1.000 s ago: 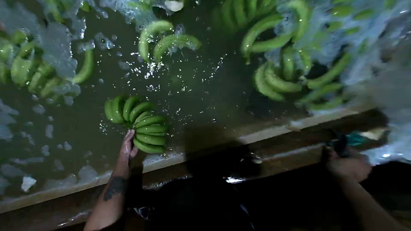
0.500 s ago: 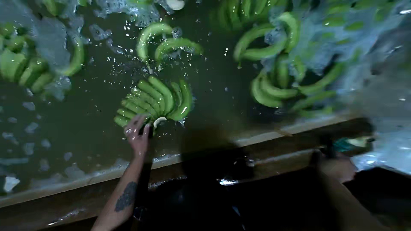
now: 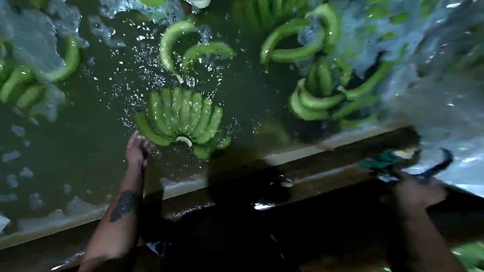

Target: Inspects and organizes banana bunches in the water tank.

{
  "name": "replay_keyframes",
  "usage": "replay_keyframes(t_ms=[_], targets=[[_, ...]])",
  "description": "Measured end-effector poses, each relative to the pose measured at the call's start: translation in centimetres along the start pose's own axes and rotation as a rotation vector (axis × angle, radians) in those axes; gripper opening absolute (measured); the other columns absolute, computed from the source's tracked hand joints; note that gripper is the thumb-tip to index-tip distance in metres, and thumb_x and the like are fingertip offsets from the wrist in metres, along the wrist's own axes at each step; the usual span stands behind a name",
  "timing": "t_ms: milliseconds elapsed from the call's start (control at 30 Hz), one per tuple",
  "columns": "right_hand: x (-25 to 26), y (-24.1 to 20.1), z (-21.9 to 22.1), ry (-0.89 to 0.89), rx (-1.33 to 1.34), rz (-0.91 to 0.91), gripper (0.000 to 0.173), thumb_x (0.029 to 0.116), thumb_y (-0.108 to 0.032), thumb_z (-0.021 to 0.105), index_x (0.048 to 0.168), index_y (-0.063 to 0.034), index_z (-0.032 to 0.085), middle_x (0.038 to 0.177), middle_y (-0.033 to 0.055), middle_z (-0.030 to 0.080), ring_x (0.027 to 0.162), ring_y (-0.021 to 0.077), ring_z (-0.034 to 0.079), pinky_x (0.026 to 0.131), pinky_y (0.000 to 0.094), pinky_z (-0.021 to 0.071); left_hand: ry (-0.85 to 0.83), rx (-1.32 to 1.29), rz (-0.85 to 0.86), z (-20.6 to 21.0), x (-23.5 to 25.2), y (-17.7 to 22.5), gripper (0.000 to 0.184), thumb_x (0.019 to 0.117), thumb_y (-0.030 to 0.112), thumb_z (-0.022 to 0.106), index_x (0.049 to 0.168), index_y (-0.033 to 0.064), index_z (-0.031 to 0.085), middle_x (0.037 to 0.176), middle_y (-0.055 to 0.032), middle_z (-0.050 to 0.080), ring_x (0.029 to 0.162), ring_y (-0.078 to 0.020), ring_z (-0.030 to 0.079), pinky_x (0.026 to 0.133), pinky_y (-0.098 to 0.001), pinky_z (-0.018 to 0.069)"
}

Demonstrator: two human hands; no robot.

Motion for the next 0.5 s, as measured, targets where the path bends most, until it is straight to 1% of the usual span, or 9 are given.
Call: replay_keyframes(t_ms=[33,100,133,200,267,333,400,467,500], targets=[[-0.1,0.0,-0.1,-0.021,0.047,0.012,0.047,0.0944,-0.019,0.068,0.136,-0.0017,0.056,0.119,0.0142,0.063,0.092,0.0146,0.061,0.085,0.0372,0.0531,0.010,-0.011,0.014,0.5,-0.2,0.3,0.041,0.1113,0.038,0.038,0.146,0.0171,0.046,0.099,-0.0005,0.064,0.072,-0.0088,0.062,0.064,-0.0287,0.0558],[-0.7,-0.2,0.2,-0.086,0.123,0.030,0.037,0.0972,-0.018,0.063,0.130,-0.0033,0.056,0.098,0.0040,0.059,0.069,0.0056,0.053,0.066,0.0277,0.0506,-0.021,-0.061,-0.088,2.9,-1.2,0.7,0.059,0.1069,0.060,0.030,0.147,0.0181,0.044,0.112,-0.0073,0.063,0.087,-0.0191,0.064,0.074,-0.0426,0.0571],[-1.1,-0.1,0.7,-0.118,0.172,0.050,0.025,0.0990,-0.018,0.059,0.121,-0.0066,0.055,0.083,-0.0031,0.055,0.055,0.0009,0.048,0.052,0.0210,0.0472,-0.061,-0.074,-0.128,4.6,-1.8,0.9,0.063,0.1052,0.063,0.031,0.145,0.0154,0.045,0.114,-0.0108,0.065,0.090,-0.0233,0.067,0.075,-0.0458,0.0589],[-1.1,0.8,2.0,-0.199,0.293,0.160,0.007,0.1024,-0.020,0.053,0.103,-0.0134,0.052,0.064,-0.0090,0.049,0.042,-0.0005,0.042,0.040,0.0174,0.0415,-0.218,-0.074,-0.147,7.9,-1.6,0.9,0.054,0.1067,0.049,0.044,0.147,0.0135,0.043,0.121,-0.0161,0.065,0.096,-0.0301,0.069,0.077,-0.0505,0.0607],[-0.9,1.7,2.8,-0.271,0.330,0.240,0.013,0.1046,-0.024,0.051,0.094,-0.0158,0.051,0.058,-0.0089,0.047,0.039,0.0004,0.040,0.037,0.0176,0.0398,-0.255,-0.085,-0.150,9.2,-0.6,0.5,0.051,0.1048,0.026,0.057,0.151,0.0150,0.037,0.121,-0.0189,0.064,0.094,-0.0330,0.069,0.074,-0.0524,0.0608],[-1.0,1.4,3.5,-0.329,0.390,0.269,0.016,0.1052,-0.023,0.048,0.096,-0.0115,0.055,0.063,-0.0046,0.059,0.040,0.0020,0.046,0.036,0.0181,0.0404,-0.254,-0.104,-0.140,9.6,-0.8,0.5,0.048,0.1055,0.019,0.054,0.150,0.0152,0.038,0.119,-0.0173,0.064,0.092,-0.0299,0.070,0.073,-0.0487,0.0615],[-2.1,0.1,4.5,-0.456,0.449,0.258,0.026,0.1085,-0.024,0.041,0.110,-0.0073,0.060,0.090,0.0020,0.075,0.049,0.0045,0.057,0.040,0.0188,0.0440,-0.275,-0.118,-0.112,9.6,-1.2,0.3,0.043,0.1068,0.018,0.051,0.148,0.0159,0.039,0.115,-0.0136,0.066,0.088,-0.0248,0.070,0.073,-0.0440,0.0620],[-4.2,-3.1,6.2,-0.607,0.447,0.196,0.032,0.1096,-0.024,0.035,0.128,-0.0119,0.058,0.111,0.0019,0.075,0.056,0.0035,0.059,0.044,0.0174,0.0442,-0.311,-0.124,-0.094,9.3,-1.8,-0.2,0.042,0.1082,0.018,0.047,0.149,0.0205,0.035,0.111,-0.0081,0.065,0.083,-0.0185,0.069,0.070,-0.0380,0.0614],[-6.0,-5.5,7.4,-0.664,0.441,0.158,0.034,0.1101,-0.021,0.036,0.139,-0.0141,0.054,0.108,0.0020,0.075,0.053,0.0021,0.057,0.043,0.0161,0.0439,-0.323,-0.140,-0.087,9.0,-2.0,-0.4,0.043,0.1082,0.017,0.046,0.149,0.0220,0.035,0.110,-0.0068,0.065,0.081,-0.0171,0.068,0.068,-0.0364,0.0612]])
Point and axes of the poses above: each hand's wrist, its own x-axis towards the middle knuckle, its own z-axis out of the palm, y = z × x, the point moved 9 cm from there along x, towards the middle knuckle
